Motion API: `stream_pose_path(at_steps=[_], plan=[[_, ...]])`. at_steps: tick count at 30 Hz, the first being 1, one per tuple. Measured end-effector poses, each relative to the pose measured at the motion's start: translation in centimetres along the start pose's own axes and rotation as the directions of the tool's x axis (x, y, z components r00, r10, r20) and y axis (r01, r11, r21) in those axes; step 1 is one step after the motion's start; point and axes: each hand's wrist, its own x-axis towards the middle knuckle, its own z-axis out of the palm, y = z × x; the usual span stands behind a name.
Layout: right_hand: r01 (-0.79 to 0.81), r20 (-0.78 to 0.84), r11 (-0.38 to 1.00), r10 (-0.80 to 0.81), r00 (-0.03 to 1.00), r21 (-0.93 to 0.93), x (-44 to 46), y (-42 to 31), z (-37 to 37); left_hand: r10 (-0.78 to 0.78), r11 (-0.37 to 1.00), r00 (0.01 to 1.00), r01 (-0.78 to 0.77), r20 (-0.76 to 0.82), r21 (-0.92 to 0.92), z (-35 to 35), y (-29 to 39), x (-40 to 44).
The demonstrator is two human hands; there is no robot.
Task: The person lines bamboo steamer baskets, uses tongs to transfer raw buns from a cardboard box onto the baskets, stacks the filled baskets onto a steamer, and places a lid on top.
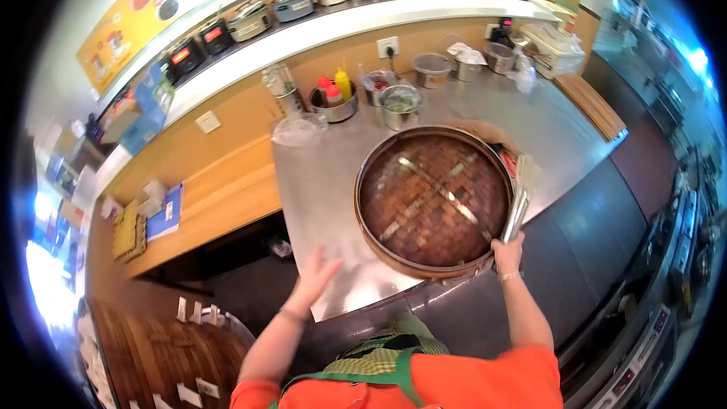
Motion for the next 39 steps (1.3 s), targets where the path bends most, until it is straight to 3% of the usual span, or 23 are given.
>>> stream_pose_path(at_steps=[2, 3, 6, 7, 9, 11, 13, 14, 15, 16, 19, 20, 22, 27, 28, 29, 31, 35, 37, 39], plan=[[-0.042, 0.036, 0.997, 0.045, 0.998, -0.066, -2.3, 0.3, -1.1, -0.089, 0.993, 0.994, 0.094, 0.064, -0.07, 3.7, -4.2, 3.1], [0.093, 0.062, 0.995, -0.094, 0.994, 0.025, -2.4, 0.3, -1.5, -0.123, 0.987, 0.99, 0.129, 0.064, -0.093, 5.0, -5.7, 4.0], [0.128, 0.233, 0.928, -0.218, 0.948, 0.349, -3.2, -1.3, -1.1, -0.147, 0.98, 0.989, 0.148, 0.018, -0.131, 4.1, -7.4, 3.5], [0.115, 0.257, 0.876, -0.26, 0.931, 0.469, -3.5, -2.4, -0.8, -0.041, 0.994, 0.998, 0.035, -0.055, -0.103, 3.2, -7.0, 2.3], [0.176, 0.358, 0.944, -0.273, 0.893, 0.28, -3.7, -5.4, -0.2, 0.099, 0.994, 0.973, -0.107, -0.207, -0.024, 1.4, -3.2, -1.1], [0.107, 0.422, 0.831, -0.383, 0.822, 0.546, -4.0, -8.0, 0.9, 0.252, 0.961, 0.925, -0.273, -0.286, -0.036, -0.8, 1.9, -5.6], [0.144, 0.474, 0.768, -0.519, 0.712, 0.624, -7.6, -14.4, 3.1, 0.364, 0.931, 0.825, -0.31, -0.433, 0.192, -5.6, 5.0, -9.7], [0.166, 0.479, 0.722, -0.594, 0.646, 0.672, -9.7, -17.4, 4.3, 0.437, 0.897, 0.741, -0.397, -0.51, 0.192, -7.7, 5.4, -11.5], [0.182, 0.471, 0.674, -0.659, 0.586, 0.716, -12.3, -20.8, 5.1, 0.448, 0.892, 0.679, -0.379, -0.581, 0.245, -9.6, 7.4, -14.3], [0.134, 0.47, 0.612, -0.712, 0.521, 0.779, -15.4, -24.5, 5.4, 0.557, 0.819, 0.589, -0.274, -0.585, 0.504, -11.3, 9.9, -18.2], [0.051, 0.367, 0.395, -0.888, 0.279, 0.917, -21.8, -34.3, 10.2, 0.677, 0.726, 0.437, -0.268, -0.592, 0.633, -16.5, 13.8, -27.9], [0.055, 0.444, 0.462, -0.874, 0.196, 0.885, -25.7, -38.3, 9.5, 0.684, 0.713, 0.405, -0.195, -0.606, 0.674, -17.9, 15.2, -31.3], [0.037, 0.458, 0.459, -0.888, 0.02, 0.888, -32.8, -45.4, 9.8, 0.752, 0.654, 0.268, -0.191, -0.602, 0.732, -21.6, 16.4, -36.4], [0.067, 0.421, 0.423, -0.849, -0.319, 0.904, -51.0, -58.0, 12.0, 0.697, 0.705, 0.077, -0.26, -0.713, 0.66, -28.6, 18.4, -47.6], [0.1, 0.476, 0.468, -0.832, -0.284, 0.878, -54.6, -59.2, 13.0, 0.676, 0.715, 0.05, -0.287, -0.735, 0.638, -30.2, 17.9, -49.1], [0.093, 0.47, 0.466, -0.823, -0.32, 0.88, -57.9, -59.9, 12.9, 0.652, 0.727, 0.029, -0.31, -0.758, 0.613, -31.6, 17.2, -50.6], [0.269, 0.513, 0.439, -0.77, -0.38, 0.857, -63.1, -61.0, 14.1, 0.607, 0.74, -0.002, -0.363, -0.795, 0.566, -34.2, 15.2, -53.0], [0.428, 0.414, 0.216, -0.792, -0.448, 0.877, -69.1, -60.1, 16.7, 0.547, 0.741, -0.059, -0.431, -0.835, 0.515, -37.1, 10.6, -55.3], [0.433, 0.413, 0.202, -0.777, -0.475, 0.879, -69.8, -59.6, 15.1, 0.561, 0.77, -0.127, -0.282, -0.818, 0.572, -37.9, 9.1, -55.2], [0.393, 0.511, 0.34, -0.687, -0.516, 0.854, -69.4, -59.5, 13.0, 0.624, 0.781, -0.222, 0.153, -0.749, 0.605, -38.3, 8.3, -54.3]])
